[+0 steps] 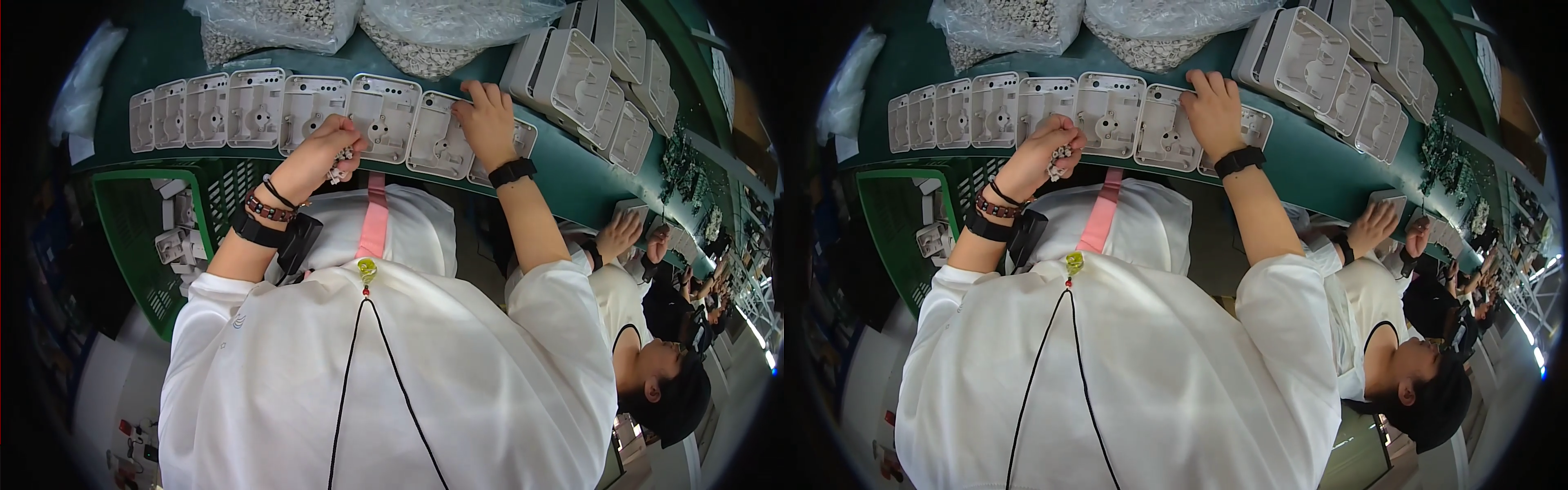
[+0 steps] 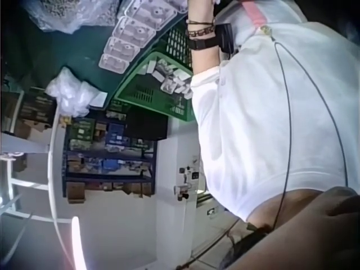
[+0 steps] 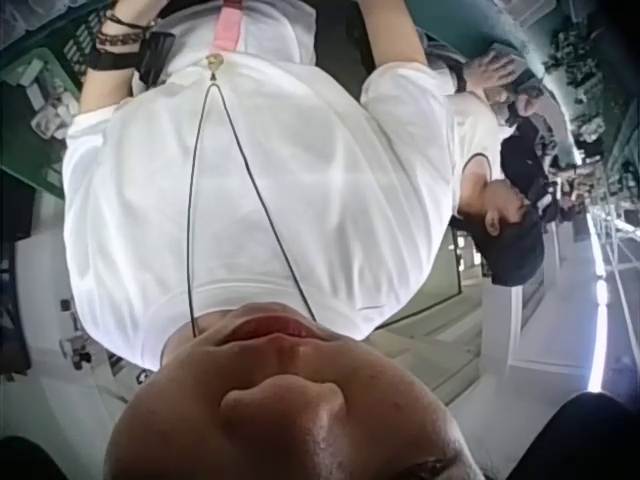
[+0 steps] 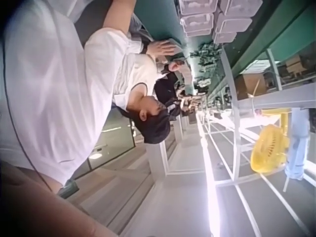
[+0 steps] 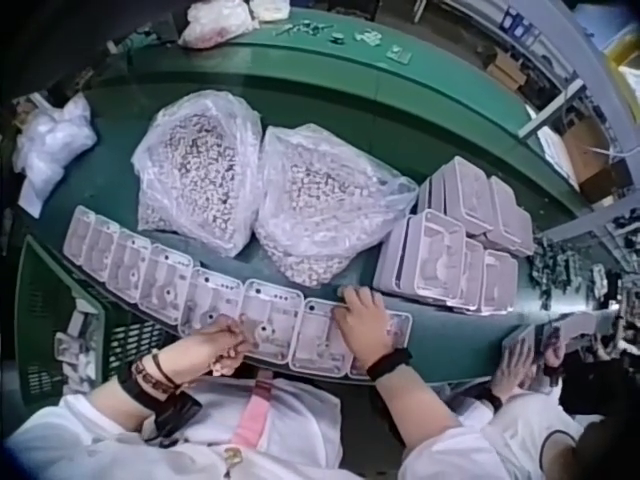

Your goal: The person picks up plastic housings from a basket, places them onto the workbench, and inserts small white components into each housing by hand.

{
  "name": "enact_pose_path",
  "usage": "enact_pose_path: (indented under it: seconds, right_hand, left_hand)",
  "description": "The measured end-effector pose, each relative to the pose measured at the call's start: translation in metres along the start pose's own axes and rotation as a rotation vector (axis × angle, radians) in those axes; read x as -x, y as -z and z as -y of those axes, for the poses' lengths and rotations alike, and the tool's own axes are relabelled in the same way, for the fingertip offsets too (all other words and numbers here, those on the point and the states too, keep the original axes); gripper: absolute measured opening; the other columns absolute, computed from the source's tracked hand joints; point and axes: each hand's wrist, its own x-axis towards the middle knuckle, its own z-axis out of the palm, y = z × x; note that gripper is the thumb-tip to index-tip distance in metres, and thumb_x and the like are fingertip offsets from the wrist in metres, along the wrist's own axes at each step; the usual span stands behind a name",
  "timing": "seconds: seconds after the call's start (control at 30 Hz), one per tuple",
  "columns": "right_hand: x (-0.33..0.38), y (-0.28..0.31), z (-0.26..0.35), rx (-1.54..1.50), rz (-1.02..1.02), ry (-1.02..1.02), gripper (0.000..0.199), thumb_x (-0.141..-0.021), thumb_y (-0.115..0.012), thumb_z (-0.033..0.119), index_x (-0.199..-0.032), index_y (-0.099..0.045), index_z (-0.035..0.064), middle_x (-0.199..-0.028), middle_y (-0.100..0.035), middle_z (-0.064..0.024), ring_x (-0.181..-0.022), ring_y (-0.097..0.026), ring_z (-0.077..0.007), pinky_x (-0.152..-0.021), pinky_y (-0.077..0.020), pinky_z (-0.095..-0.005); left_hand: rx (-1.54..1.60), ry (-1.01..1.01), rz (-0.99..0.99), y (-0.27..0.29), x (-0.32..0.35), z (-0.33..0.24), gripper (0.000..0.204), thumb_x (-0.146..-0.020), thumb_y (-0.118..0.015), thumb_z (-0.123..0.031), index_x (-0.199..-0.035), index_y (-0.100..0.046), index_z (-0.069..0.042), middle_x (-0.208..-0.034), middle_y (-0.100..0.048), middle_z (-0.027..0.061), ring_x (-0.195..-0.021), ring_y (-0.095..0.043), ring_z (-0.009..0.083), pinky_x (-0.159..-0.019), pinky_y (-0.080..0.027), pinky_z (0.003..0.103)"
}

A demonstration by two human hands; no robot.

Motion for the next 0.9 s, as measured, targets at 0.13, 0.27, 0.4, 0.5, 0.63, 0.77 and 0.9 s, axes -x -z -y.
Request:
enact_pose_path:
  seconds: [0.13,0.27,0.4,0.5,0.63,0.77,0.9]
  right_hand:
    - [0.007,0.005,0.0,0.006,-0.019,-0.013,0.008,-0.063,-0.064,0.016,-0.07,-0.063,0.0141,-0.108,-0.05,0.0021,-0.097,-0.046,-0.0208,-0.08,-0.0356,-0.034]
    - [0.001,0.009,0.002,0.091,0.026,0.027,0.006,-0.066,-0.061,0.015,-0.071,-0.063,0.0142,-0.112,-0.05,0.0021,-0.1,-0.045,-0.0212,-0.083,-0.0351,-0.0341]
    - [0.0,0.011,0.003,0.171,0.085,0.051,0.008,-0.069,-0.059,0.015,-0.075,-0.065,0.0149,-0.114,-0.049,0.0013,-0.101,-0.045,-0.022,-0.085,-0.0348,-0.0348]
    - [0.005,0.01,0.002,0.138,0.085,0.026,0.01,-0.069,-0.059,0.014,-0.078,-0.065,0.0146,-0.115,-0.048,0.0005,-0.101,-0.045,-0.0229,-0.085,-0.0346,-0.0359]
    - [0.019,0.007,0.003,-0.014,0.014,-0.068,0.015,-0.069,-0.061,0.012,-0.083,-0.065,0.0129,-0.115,-0.048,-0.0016,-0.101,-0.044,-0.025,-0.086,-0.0344,-0.0381]
    - [0.028,0.023,0.026,-0.17,-0.095,-0.203,0.021,-0.068,-0.063,0.012,-0.089,-0.064,0.0116,-0.113,-0.048,-0.0054,-0.1,-0.043,-0.0274,-0.085,-0.0342,-0.0391]
    - [0.014,0.072,0.092,-0.458,-0.184,-0.293,0.028,-0.068,-0.065,0.012,-0.096,-0.062,0.013,-0.107,-0.048,-0.0098,-0.097,-0.042,-0.029,-0.082,-0.0345,-0.0375]
  left_hand:
    - [0.009,-0.005,0.129,0.005,0.001,0.0,0.019,-0.091,-0.044,-0.027,-0.087,-0.042,-0.008,-0.071,-0.039,-0.0021,-0.05,-0.031,0.0041,-0.045,-0.025,0.019]
    - [0.011,0.016,0.334,0.018,0.002,-0.001,0.026,-0.091,-0.042,-0.033,-0.086,-0.043,-0.008,-0.07,-0.036,-0.0036,-0.049,-0.03,0.0036,-0.044,-0.023,0.019]
    - [-0.106,0.036,0.315,0.014,0.005,-0.001,0.025,-0.092,-0.042,-0.032,-0.085,-0.043,-0.008,-0.068,-0.033,-0.0047,-0.049,-0.028,0.0037,-0.043,-0.022,0.019]
    - [-0.081,0.042,0.296,0.014,0.006,0.0,0.026,-0.091,-0.043,-0.032,-0.087,-0.046,-0.007,-0.067,-0.035,-0.0043,-0.05,-0.029,0.0037,-0.043,-0.024,0.019]
    - [0.011,0.076,0.242,0.009,0.009,-0.002,0.025,-0.091,-0.044,-0.03,-0.091,-0.048,-0.006,-0.065,-0.035,-0.0045,-0.051,-0.029,0.0039,-0.044,-0.026,0.019]
    - [-0.063,0.062,0.222,0.006,0.009,-0.005,0.02,-0.091,-0.044,-0.025,-0.091,-0.049,-0.005,-0.064,-0.035,-0.0053,-0.049,-0.029,0.0043,-0.046,-0.026,0.019]
    - [-0.345,-0.039,0.292,0.007,0.011,-0.008,0.019,-0.091,-0.044,-0.02,-0.089,-0.051,-0.003,-0.062,-0.039,-0.0048,-0.049,-0.033,0.0043,-0.047,-0.028,0.019]
